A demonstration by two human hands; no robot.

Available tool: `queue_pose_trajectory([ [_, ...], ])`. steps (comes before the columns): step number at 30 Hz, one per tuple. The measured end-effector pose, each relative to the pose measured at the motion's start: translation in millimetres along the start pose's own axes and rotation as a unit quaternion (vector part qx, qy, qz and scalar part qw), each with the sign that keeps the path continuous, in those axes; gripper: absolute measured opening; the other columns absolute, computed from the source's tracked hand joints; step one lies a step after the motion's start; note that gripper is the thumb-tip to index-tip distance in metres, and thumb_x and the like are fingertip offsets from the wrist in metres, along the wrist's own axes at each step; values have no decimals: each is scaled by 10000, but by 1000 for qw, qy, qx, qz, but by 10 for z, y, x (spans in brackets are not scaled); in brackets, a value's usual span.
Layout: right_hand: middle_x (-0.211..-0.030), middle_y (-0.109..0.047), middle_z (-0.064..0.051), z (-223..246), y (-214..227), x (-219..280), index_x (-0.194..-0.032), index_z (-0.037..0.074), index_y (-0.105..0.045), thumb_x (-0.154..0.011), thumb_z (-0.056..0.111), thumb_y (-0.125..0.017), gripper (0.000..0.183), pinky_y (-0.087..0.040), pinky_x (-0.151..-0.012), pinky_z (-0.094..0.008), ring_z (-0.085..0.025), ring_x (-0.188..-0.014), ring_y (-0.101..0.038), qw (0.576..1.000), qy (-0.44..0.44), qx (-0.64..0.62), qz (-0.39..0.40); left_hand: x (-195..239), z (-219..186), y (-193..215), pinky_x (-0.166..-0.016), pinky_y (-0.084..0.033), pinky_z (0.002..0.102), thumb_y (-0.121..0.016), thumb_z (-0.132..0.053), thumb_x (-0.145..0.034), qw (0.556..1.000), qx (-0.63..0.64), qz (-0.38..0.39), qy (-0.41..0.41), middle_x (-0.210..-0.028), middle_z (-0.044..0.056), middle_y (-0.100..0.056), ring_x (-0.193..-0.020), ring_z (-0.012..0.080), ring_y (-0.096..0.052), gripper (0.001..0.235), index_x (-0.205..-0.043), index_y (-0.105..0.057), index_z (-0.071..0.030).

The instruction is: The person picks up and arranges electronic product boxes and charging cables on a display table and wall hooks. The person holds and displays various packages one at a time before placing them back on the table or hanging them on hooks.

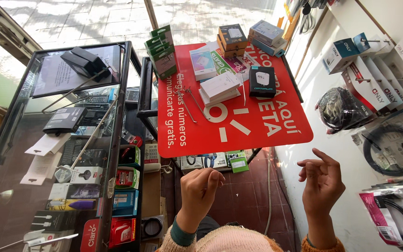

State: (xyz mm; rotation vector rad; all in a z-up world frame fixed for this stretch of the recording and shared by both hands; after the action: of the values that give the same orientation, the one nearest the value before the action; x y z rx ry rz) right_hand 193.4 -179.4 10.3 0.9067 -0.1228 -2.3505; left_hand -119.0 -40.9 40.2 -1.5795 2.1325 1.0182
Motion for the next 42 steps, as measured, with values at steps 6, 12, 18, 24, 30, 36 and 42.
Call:
queue_pose_trajectory([
  [6,-1153,-855,-229,-22,-107,-96,-1589,-57,-659,-1317,112,-672,320,-658,-754,-369,-253,-767,-747,1000,9,-3,20,-232,169,77,-614,-580,336,-611,-409,-1276,999,-41,4,-9,-895,56,-848,-734,179,-801,442,-1023,-776,-86],
  [12,-1133,-859,-202,1,-396,-290,-1570,-37,-669,-1306,152,-682,326,-679,-742,-350,-240,-775,-768,999,33,-5,34,-1193,1103,-102,-1074,-745,347,-883,-66,-1104,995,-86,31,37,-1300,178,-874,-1154,262,-867,317,-1392,-760,-12],
  [18,-1196,-871,-158,-119,-771,-329,-1572,11,-670,-1268,248,-706,387,-722,-864,-376,-228,-851,-789,999,-3,9,42,-2113,1738,-449,-1117,-695,493,-987,-88,-1012,982,-157,84,70,-1423,206,-800,-1343,381,-775,484,-1426,-751,-3],
  [24,-1179,-883,-140,-193,-1046,-390,-1579,13,-692,-1246,273,-712,423,-723,-823,-370,-223,-829,-807,998,-33,35,36,-2367,2520,-884,-1071,-644,526,-1140,-310,-876,953,-219,188,87,-1516,222,-716,-1344,415,-691,785,-1446,-689,-13],
  [30,-1150,-889,-134,-170,-1187,-496,-1559,8,-697,-1257,231,-700,375,-704,-778,-338,-208,-806,-807,997,-48,51,25,-2439,2688,-932,-1061,-633,525,-1171,-390,-852,935,-228,249,108,-1456,217,-735,-1298,412,-695,843,-1427,-662,-41],
  [36,-1146,-884,-141,-186,-1268,-561,-1552,0,-695,-1255,243,-687,383,-705,-750,-330,-213,-811,-816,997,-53,50,15,-2514,2517,-597,-908,-631,462,-1134,-230,-892,970,-123,170,124,-1293,180,-800,-1175,344,-761,627,-1277,-666,-67],
  [42,-1171,-886,-167,-209,-1293,-616,-1562,-13,-699,-1263,215,-692,377,-711,-768,-354,-233,-825,-815,996,-67,65,8,-2667,2428,-24,-1012,-659,494,-1122,-301,-897,974,-112,108,162,-1515,156,-842,-1388,356,-800,623,-1265,-646,-143],
])
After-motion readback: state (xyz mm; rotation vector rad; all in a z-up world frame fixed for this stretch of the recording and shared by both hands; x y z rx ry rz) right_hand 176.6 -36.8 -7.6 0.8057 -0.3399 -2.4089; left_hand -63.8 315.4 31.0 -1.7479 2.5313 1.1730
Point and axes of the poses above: each hand's wrist, its own x-axis away from the middle knuckle, its own y-axis out of the back of the hand, z = x × y, the point moved 4 cm from there along -x, towards the middle knuckle
